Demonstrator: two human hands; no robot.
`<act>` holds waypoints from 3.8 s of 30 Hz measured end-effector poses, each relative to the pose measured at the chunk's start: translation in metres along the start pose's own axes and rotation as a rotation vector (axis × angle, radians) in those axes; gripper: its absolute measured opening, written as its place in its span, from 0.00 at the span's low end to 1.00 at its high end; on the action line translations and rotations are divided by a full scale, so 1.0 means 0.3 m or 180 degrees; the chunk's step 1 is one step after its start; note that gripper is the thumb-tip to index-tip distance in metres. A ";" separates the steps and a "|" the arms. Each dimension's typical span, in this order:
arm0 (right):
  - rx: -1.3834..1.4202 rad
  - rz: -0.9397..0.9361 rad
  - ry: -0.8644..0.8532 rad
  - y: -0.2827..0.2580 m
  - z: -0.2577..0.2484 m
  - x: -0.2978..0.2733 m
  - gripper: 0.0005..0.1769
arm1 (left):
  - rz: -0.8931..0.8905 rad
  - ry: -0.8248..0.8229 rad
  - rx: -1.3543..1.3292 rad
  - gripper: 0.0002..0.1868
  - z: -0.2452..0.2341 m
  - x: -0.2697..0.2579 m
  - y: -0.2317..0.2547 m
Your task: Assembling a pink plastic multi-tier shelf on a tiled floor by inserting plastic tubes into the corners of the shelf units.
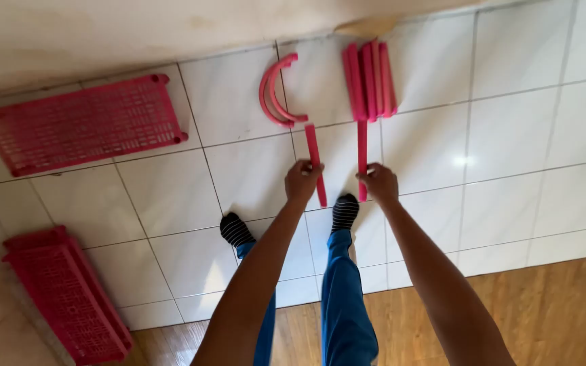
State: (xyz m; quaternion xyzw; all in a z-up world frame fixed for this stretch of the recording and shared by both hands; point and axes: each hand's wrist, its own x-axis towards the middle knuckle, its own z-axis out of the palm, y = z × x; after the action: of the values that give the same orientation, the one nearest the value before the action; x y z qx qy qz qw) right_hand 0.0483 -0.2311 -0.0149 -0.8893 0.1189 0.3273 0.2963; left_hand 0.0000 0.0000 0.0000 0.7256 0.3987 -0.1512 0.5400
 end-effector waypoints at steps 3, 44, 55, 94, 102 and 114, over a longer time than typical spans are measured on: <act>-0.0374 -0.0145 0.0086 0.055 0.116 0.127 0.22 | 0.0212 0.0188 0.0281 0.20 0.043 0.136 -0.083; -0.1257 -0.0937 0.1563 -0.149 0.107 0.716 0.20 | 0.0579 0.0346 0.0215 0.14 0.162 0.580 -0.049; -0.1261 -0.0639 0.0997 -0.242 0.129 0.693 0.15 | -0.0444 0.1357 -0.1532 0.18 -0.317 0.601 -0.448; 0.1520 -0.0868 -0.1786 -1.156 1.010 0.135 0.15 | -0.1169 0.1109 -0.3096 0.20 -0.879 0.750 -0.600; 0.1415 -0.0762 -0.1832 -1.119 1.015 0.136 0.15 | -0.1283 0.0994 -0.3242 0.25 -0.894 0.784 -0.598; 0.1350 -0.0939 -0.1641 -1.022 0.954 0.137 0.14 | -0.1297 0.0902 -0.3038 0.22 -0.732 0.733 -0.614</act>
State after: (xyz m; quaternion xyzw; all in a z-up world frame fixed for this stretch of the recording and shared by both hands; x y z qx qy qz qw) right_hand 0.0571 0.1855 -0.0786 -0.7039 -0.0241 0.4626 0.5384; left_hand -0.0432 0.3082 -0.1837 0.3208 0.6249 0.0445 0.7104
